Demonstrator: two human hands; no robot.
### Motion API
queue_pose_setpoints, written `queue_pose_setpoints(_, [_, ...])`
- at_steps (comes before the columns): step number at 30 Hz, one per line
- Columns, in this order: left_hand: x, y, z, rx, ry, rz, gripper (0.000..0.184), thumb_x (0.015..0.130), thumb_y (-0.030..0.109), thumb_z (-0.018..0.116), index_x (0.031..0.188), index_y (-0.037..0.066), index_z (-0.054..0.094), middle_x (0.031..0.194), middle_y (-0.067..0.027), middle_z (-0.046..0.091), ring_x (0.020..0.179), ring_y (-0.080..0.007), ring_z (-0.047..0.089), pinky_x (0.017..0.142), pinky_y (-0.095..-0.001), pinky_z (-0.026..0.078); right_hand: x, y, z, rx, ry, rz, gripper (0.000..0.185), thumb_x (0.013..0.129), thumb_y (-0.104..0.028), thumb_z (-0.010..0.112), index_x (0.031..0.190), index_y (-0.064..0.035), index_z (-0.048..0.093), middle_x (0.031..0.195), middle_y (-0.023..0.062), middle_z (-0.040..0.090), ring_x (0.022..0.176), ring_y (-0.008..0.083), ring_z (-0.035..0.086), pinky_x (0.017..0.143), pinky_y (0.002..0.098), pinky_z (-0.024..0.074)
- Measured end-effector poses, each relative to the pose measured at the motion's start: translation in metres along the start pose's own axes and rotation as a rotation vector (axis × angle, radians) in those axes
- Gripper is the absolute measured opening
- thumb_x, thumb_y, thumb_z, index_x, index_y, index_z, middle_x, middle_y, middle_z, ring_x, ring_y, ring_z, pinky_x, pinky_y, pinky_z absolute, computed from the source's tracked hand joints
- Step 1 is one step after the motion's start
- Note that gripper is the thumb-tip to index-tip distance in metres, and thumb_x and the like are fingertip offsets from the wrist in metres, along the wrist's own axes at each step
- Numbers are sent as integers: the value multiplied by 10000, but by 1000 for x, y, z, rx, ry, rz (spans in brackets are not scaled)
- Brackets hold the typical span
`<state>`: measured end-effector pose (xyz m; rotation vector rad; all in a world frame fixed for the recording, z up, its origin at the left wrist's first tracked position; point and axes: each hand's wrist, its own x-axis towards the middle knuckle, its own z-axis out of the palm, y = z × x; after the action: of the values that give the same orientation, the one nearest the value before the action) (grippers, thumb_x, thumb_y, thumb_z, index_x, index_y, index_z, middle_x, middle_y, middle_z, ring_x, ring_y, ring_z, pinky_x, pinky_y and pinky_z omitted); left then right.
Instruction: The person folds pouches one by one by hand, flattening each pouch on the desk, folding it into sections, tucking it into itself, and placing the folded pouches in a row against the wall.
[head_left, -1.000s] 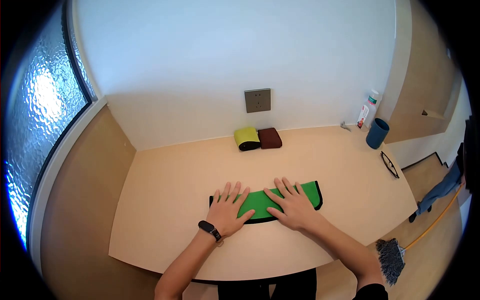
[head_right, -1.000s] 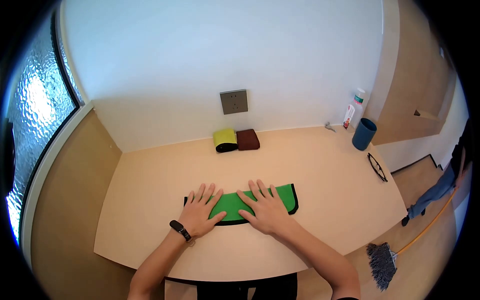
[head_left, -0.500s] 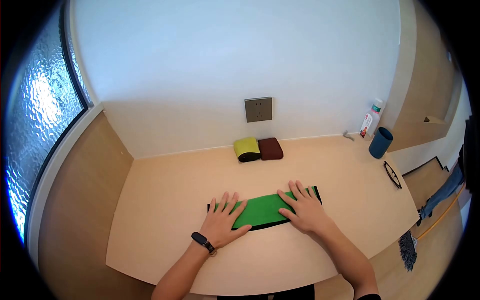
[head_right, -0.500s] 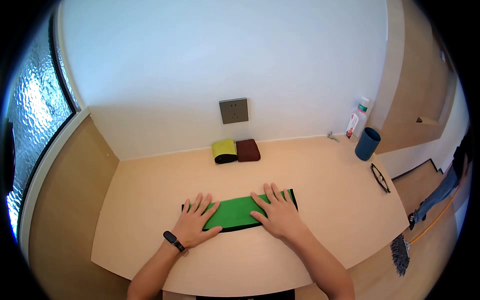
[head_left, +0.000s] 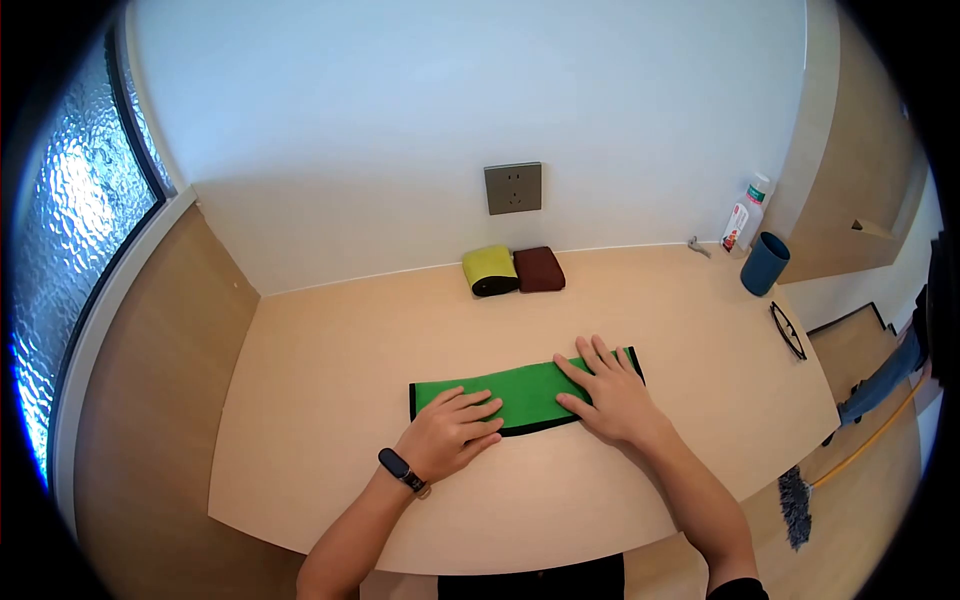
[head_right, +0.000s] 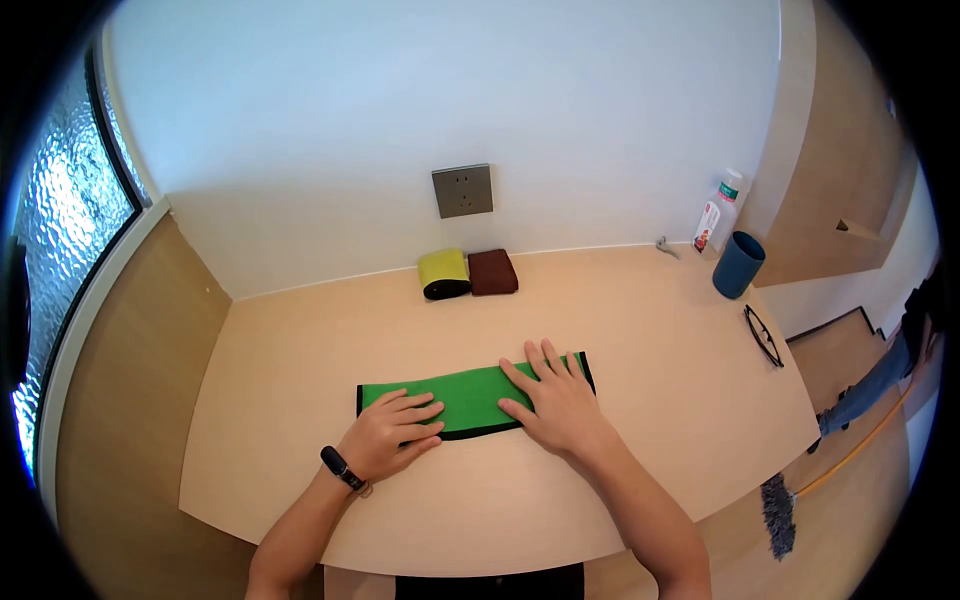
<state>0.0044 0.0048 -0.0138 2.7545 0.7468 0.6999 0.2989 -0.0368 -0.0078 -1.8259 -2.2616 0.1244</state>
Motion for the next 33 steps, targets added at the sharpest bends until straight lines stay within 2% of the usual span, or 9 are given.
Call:
queue_pose_setpoints(4, [0,0,-2,-48,-17,-25,200,923,239,761,1073,108,784,1292,-88,707,1306,-292,595,1121,-509,438,0,-2,-1,-6,-15,18,611,1038,-533,481,1562,-222,447,1635,214,335,1538,406,252,1240,556,211])
queue_pose_setpoints(6, [1,1,-7,7,-5,-98,365,991,286,659,1307,103,687,1463,-160,580,1412,-354,482,1178,-547,350,0,-1,-1,-2,-15,23,614,1042,-542,465,1568,-226,439,1640,209,329,1542,401,245,1242,553,207])
queue_pose_setpoints(7, [-1,-1,-5,10,-5,-100,365,991,286,659,1307,103,687,1463,-160,580,1412,-354,482,1178,-547,350,0,-1,-1,0,-14,20,614,1042,-542,465,1568,-226,439,1640,209,329,1542,401,245,1242,553,207])
queue_pose_setpoints(9, [-3,-6,3,136,-108,-280,562,1039,366,540,1527,97,471,1619,-197,377,1509,-389,323,1225,-570,238,1,-1,-1,-16,-26,19,616,1045,-545,454,1574,-228,428,1644,211,320,1546,401,236,1244,552,203])
queue_pose_setpoints(10, [-3,-7,3,136,-108,-280,562,1039,366,540,1527,97,471,1619,-197,377,1509,-389,323,1225,-570,238,1,-1,-1,-16,-27,19,616,1045,-545,454,1574,-228,428,1644,211,320,1546,401,236,1244,552,203])
queue_pose_setpoints(12, [-2,-9,2,181,-237,-313,665,1052,432,480,1602,91,329,1675,-184,267,1549,-375,236,1243,-566,180,1,0,0,-13,-29,20,616,1049,-544,444,1579,-231,418,1650,212,308,1547,404,232,1245,553,200])
queue_pose_setpoints(28, [-1,-5,0,229,-224,-358,653,1040,471,477,1598,149,364,1681,-169,261,1551,-397,217,1241,-589,166,-4,-2,-3,-3,-26,19,621,1050,-526,451,1579,-204,416,1644,233,306,1542,417,237,1241,568,195])
queue_pose_setpoints(31, [-1,-5,0,212,-245,-367,653,1044,474,470,1602,154,357,1686,-163,253,1560,-379,205,1249,-584,145,-5,2,-2,-16,1,9,603,1049,-516,461,1559,-194,445,1625,233,342,1525,412,274,1224,553,235])
queue_pose_setpoints(33, [-4,-9,1,213,-105,-343,578,1033,447,515,1509,119,497,1569,-182,441,1475,-383,357,1222,-544,243,-5,11,-2,-98,146,48,560,1017,-490,541,1472,-164,539,1524,207,476,1437,389,404,1167,520,327])
